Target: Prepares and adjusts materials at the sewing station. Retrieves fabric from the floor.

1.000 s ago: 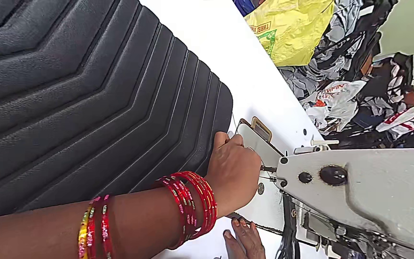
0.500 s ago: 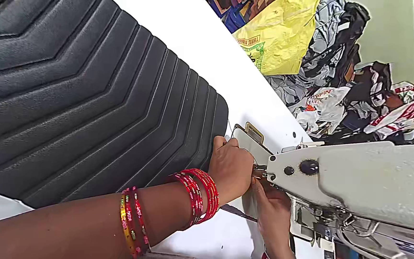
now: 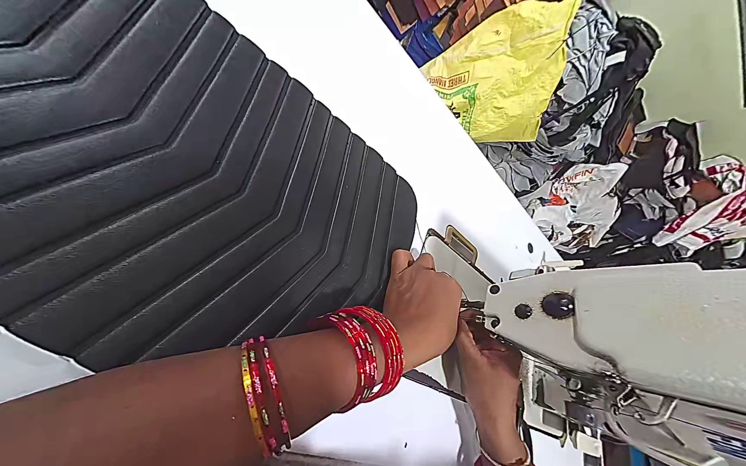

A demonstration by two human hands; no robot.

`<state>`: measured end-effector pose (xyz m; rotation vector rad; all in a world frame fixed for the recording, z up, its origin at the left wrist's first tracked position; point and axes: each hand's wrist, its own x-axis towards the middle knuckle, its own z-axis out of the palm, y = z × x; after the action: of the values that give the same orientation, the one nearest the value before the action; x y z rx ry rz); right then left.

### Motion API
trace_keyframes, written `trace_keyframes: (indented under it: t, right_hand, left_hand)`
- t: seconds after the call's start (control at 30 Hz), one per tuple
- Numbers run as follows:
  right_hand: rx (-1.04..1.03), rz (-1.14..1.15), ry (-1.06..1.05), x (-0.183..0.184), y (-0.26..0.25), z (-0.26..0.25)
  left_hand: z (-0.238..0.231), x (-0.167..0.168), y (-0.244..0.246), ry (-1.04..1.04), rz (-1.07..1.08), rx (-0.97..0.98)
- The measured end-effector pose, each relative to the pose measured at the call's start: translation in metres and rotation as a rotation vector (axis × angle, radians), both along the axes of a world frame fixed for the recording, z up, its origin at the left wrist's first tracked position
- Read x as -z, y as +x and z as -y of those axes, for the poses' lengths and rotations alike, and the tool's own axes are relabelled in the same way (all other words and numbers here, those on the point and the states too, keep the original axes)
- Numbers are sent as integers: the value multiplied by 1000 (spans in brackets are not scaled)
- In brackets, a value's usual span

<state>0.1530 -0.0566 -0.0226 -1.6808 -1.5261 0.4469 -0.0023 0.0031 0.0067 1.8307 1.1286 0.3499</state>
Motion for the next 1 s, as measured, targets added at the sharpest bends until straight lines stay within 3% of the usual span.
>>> trace_keyframes:
  t: [0.2, 0.57, 0.73, 0.8, 0.9, 1.0]
  right_hand:
    - [29, -18, 4, 3, 0, -3]
    - [164, -585, -100, -8, 14, 9]
    - [47, -511, -136, -15, 29, 28]
    - [-5, -459, -137, -16, 34, 40]
    - [-83, -459, -212, -16, 34, 62]
    - [-244, -767, -382, -19, 30, 80]
  left_hand:
    - [-1, 0, 0, -5, -1, 8]
    - [0, 2, -3, 35, -5, 7]
    - [4, 6, -9, 93, 35, 65]
    - [22, 2, -11, 174, 7, 143]
    - [83, 9, 0, 453, 54, 242]
    - [154, 40, 17, 688, 201, 299]
